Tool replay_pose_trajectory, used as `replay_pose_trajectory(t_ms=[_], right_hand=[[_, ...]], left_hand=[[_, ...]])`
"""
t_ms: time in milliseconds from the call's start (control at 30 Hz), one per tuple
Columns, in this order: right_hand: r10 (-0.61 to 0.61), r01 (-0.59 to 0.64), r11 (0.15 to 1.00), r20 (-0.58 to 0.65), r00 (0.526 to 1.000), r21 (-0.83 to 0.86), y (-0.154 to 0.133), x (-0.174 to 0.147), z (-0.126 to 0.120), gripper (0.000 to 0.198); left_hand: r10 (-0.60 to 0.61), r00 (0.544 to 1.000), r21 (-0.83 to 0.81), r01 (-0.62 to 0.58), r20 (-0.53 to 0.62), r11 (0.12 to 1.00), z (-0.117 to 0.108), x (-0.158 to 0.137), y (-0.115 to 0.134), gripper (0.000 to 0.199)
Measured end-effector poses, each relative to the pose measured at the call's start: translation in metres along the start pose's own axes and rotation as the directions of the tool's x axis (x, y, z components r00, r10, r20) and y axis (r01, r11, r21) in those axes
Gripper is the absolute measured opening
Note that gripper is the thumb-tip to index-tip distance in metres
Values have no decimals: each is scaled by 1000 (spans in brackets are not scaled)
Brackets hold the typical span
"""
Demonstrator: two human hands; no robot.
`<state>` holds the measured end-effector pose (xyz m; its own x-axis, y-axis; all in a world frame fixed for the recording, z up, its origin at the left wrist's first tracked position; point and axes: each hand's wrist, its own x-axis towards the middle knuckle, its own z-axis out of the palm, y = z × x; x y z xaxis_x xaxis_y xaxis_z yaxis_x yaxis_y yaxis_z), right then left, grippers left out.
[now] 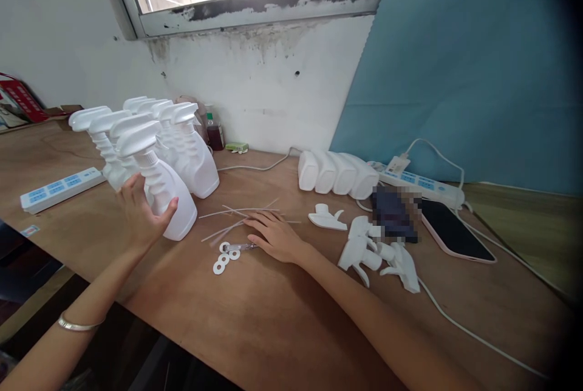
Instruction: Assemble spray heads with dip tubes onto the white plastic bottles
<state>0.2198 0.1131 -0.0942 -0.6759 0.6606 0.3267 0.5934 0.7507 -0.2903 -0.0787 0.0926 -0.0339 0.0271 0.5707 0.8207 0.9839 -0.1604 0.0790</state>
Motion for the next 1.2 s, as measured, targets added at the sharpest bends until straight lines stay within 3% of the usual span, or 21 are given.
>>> replay_pose_trajectory(t_ms=[200, 400, 533, 633, 700, 733, 767, 833, 900, 933, 1067, 1200], right_hand=[[30, -30, 999, -2, 1000, -19, 0, -28, -15, 39], [108, -111, 992, -59, 992, -54, 6, -22, -9, 51], [166, -173, 983, -99, 981, -67, 13, -13, -2, 55], [187, -198, 977, -130, 974, -74, 9, -16, -4, 52], [182, -196, 977, -159, 970, -79, 2, -25, -9, 48], [171, -188, 979, -178, 969, -83, -3, -31, -11, 46], [159, -180, 980, -201, 967, -90, -7, -38, -14, 43], [161, -194, 975, -254, 954, -111, -12, -54, -18, 40], [227, -280, 951, -313, 922, -133, -13, -68, -20, 40], [275, -339, 930, -344, 898, -141, -11, -73, -20, 41], [405, -509, 843, -418, 813, -173, 0, -79, -17, 47], [459, -596, 777, -466, 756, -202, 14, -71, -12, 54]], left_hand=[[86, 996, 97, -83, -25, 992, 10, 12, -3, 75], [65, 998, 57, -65, -1, 996, 18, 19, -7, 73], [88, 994, 83, -82, -70, 993, 17, 16, -6, 93], [211, 962, 88, -198, -174, 976, 13, 8, 10, 106], [314, 936, 35, -313, -159, 949, 9, 1, 30, 93], [371, 924, -15, -373, -93, 928, 8, -3, 42, 80], [448, 894, -81, -447, -3, 891, 7, -6, 54, 65], [614, 759, -279, -555, 216, 784, 7, -11, 74, 40], [695, 608, -462, -525, 384, 715, 8, -12, 85, 28], [697, 562, -520, -471, 445, 712, 9, -12, 86, 26], [624, 502, -572, -277, 599, 772, 6, -12, 76, 33], [583, 477, -534, -251, 658, 808, -1, -17, 60, 31]])
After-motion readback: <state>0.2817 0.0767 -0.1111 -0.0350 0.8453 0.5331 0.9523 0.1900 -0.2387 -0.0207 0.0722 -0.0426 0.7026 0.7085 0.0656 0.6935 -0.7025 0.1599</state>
